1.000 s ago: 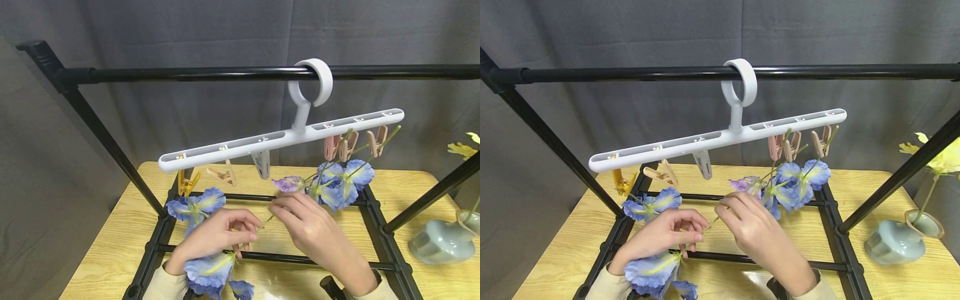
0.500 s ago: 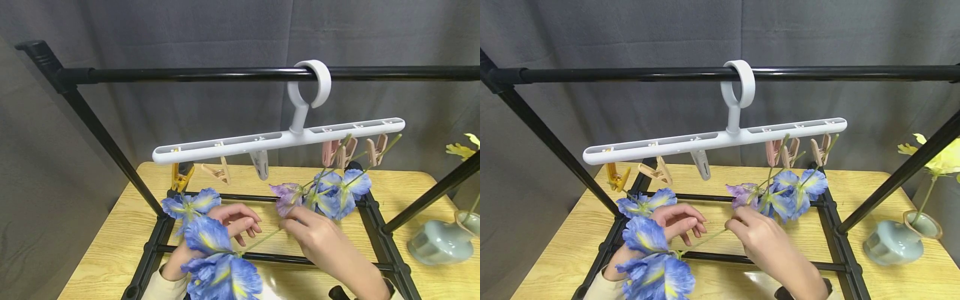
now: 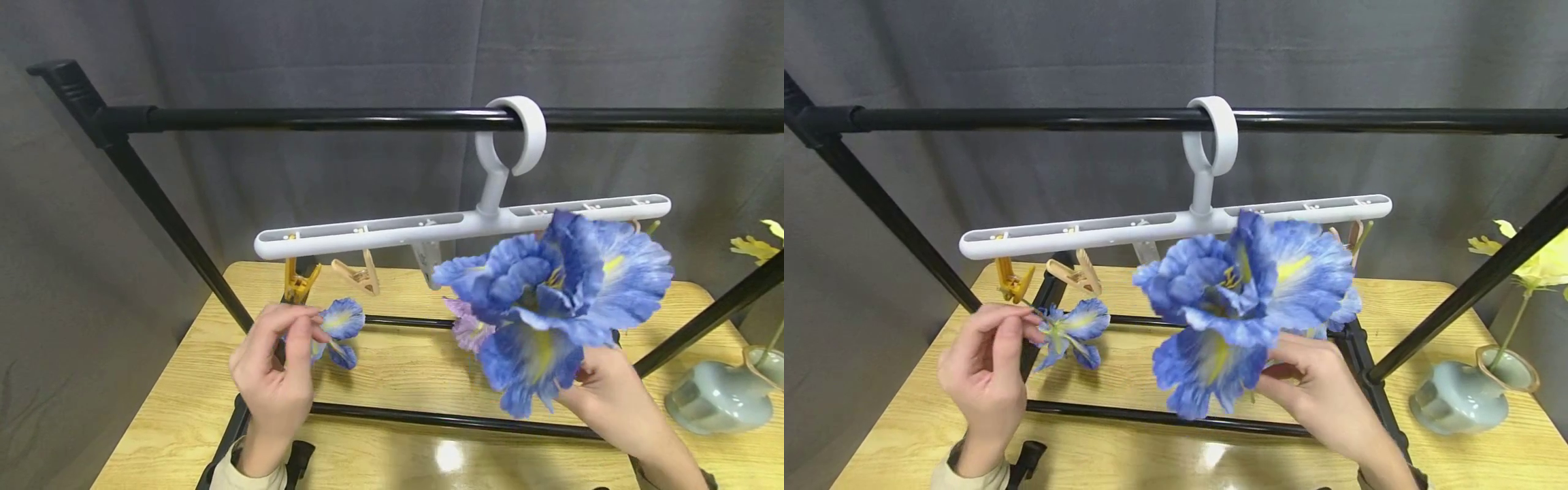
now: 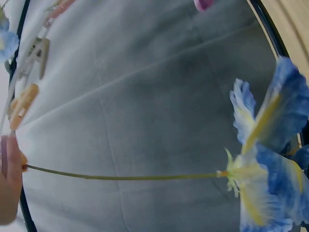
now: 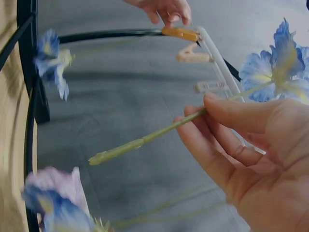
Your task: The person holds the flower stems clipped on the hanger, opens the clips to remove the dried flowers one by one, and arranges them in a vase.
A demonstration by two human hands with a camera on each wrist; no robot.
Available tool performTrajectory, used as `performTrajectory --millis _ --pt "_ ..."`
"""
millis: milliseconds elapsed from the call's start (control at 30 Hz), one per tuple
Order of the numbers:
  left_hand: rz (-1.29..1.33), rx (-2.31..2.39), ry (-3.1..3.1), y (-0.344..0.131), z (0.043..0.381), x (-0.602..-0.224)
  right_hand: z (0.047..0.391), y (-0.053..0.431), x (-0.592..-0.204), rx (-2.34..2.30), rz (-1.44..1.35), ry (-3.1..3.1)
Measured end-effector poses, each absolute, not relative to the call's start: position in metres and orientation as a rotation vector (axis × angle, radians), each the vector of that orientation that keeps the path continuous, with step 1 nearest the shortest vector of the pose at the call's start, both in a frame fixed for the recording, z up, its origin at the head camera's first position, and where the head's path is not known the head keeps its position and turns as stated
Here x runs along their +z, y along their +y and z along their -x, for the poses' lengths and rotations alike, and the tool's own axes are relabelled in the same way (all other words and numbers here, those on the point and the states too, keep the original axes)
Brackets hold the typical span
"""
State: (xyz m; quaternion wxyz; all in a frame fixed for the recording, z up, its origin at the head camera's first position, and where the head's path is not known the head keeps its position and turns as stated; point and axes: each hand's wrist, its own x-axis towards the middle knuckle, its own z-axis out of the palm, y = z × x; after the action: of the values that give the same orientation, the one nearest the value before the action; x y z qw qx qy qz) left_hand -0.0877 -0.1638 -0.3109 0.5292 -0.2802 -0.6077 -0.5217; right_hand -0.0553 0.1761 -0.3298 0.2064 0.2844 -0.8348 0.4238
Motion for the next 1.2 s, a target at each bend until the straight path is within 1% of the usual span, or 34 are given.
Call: performTrajectory --millis 133,300,400,533,700,1033,1200 --pt "0.466 -1.326 -1.376 -0.167 0.092 -0.312 0.048 0.191 -0.329 1.277 -0.589 -2.395" --pt "0.409 -1.465 -1.523 -0.172 0.097 -0.317 0.04 0.206 -0.326 1.345 -0.434 -2.464" --pt "0.374 -1.482 -1.689 -0.174 0.1 -0.322 0.037 0.215 -0.325 1.551 -0.484 -2.358" --pt "0.339 -1.458 -1.833 -0.175 0.105 -0.329 0.037 0.226 -0.323 1.885 -0.597 -2.046" --pt "0.311 -1.429 -1.972 -0.176 0.115 -0.34 0.038 0.24 -0.321 1.986 -0.621 -1.802" --pt "0.308 -1.424 -2.042 -0.176 0.121 -0.354 0.047 0.256 -0.317 2.201 -1.027 -1.369" --pt "0.339 -1.456 -2.078 -0.176 0.121 -0.356 0.049 0.258 -0.317 2.317 -1.136 -1.227"
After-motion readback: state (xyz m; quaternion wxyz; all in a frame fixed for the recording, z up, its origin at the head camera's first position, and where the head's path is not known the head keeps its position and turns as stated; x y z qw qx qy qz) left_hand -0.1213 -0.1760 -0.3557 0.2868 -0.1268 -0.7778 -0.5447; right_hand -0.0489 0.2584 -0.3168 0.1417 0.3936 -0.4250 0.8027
